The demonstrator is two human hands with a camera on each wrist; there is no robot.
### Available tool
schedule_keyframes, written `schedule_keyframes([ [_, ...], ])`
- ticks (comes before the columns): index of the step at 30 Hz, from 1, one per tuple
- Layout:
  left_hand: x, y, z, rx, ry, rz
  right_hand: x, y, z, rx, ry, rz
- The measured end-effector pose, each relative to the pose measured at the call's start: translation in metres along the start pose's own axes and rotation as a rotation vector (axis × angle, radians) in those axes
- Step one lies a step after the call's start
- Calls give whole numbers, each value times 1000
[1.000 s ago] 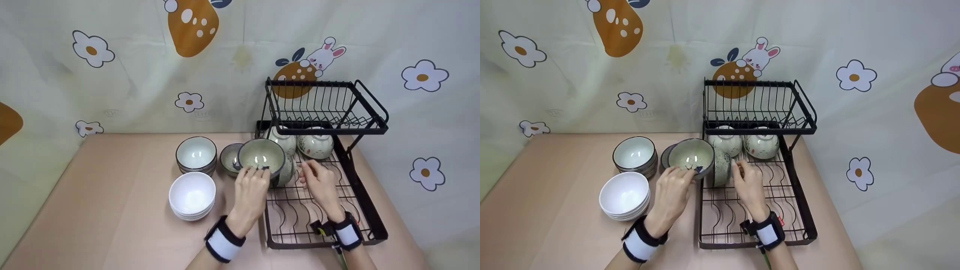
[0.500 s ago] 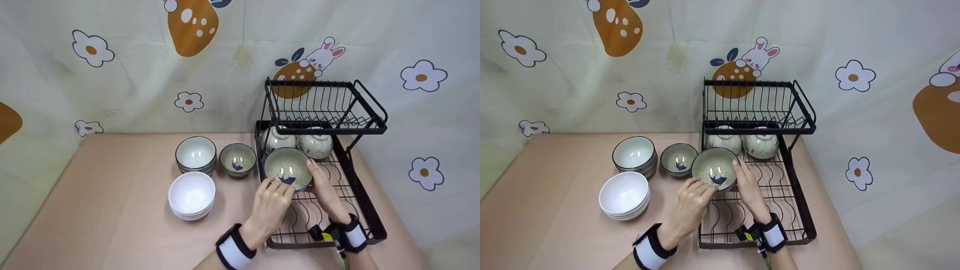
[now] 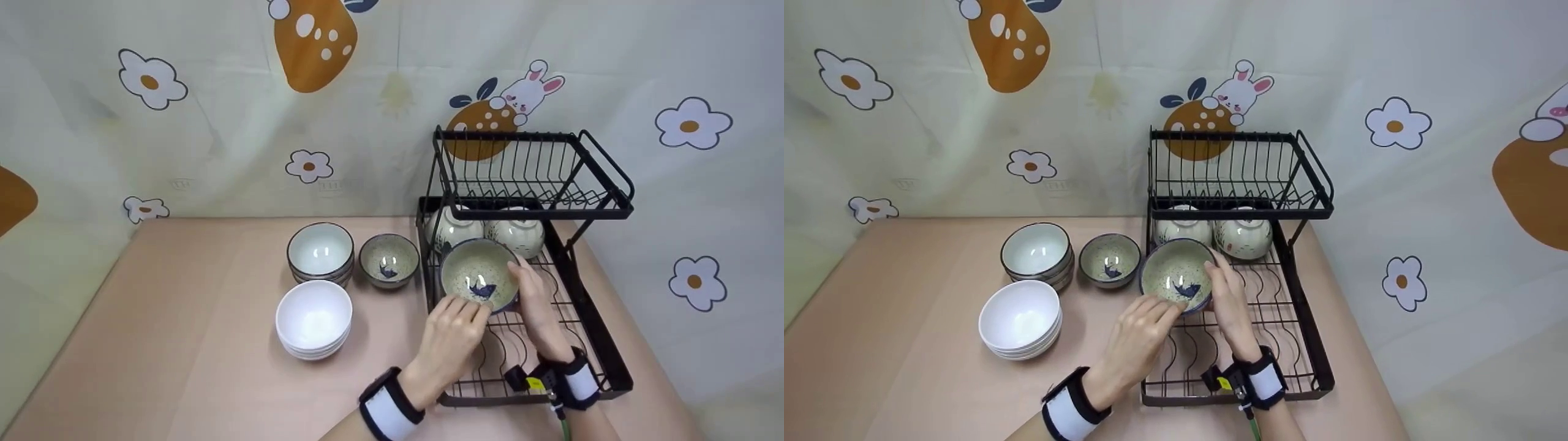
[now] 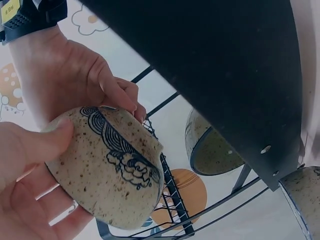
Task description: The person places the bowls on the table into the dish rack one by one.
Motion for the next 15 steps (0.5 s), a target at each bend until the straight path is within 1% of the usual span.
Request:
schedule_keyframes([
  [2, 1, -1, -3, 26, 27, 22, 4, -1, 2, -3, 35, 3],
  [4, 3, -1, -8, 76, 50, 58, 9, -3, 4, 7, 91, 28],
  [6, 3, 0, -15, 156, 56, 78, 16, -5, 6, 25, 152, 83],
  [8, 1, 2, -23, 259, 24, 53, 23, -7, 8, 42, 212, 165],
  [9, -2, 4, -28, 315, -1, 15, 27, -8, 9, 55, 238, 213],
  [10, -6, 6, -32, 371, -26, -38, 30, -9, 9, 65, 263, 262],
  [12, -14, 12, -39, 470, -70, -163, 35, -10, 10, 86, 309, 349],
  [13, -19, 15, -42, 512, -79, -232, 37, -10, 10, 92, 336, 387],
  [15, -28, 20, -46, 575, -71, -346, 39, -11, 10, 109, 381, 445],
])
Point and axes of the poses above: each hand's wrist, its own y-axis away from the middle knuckle, its own x-axis out of the back of the hand, z = x × y, the point moved 6 cm from there along -y, towards the middle knuckle, and after that the axes turned 10 degrees about y, right-handed, at the moved point
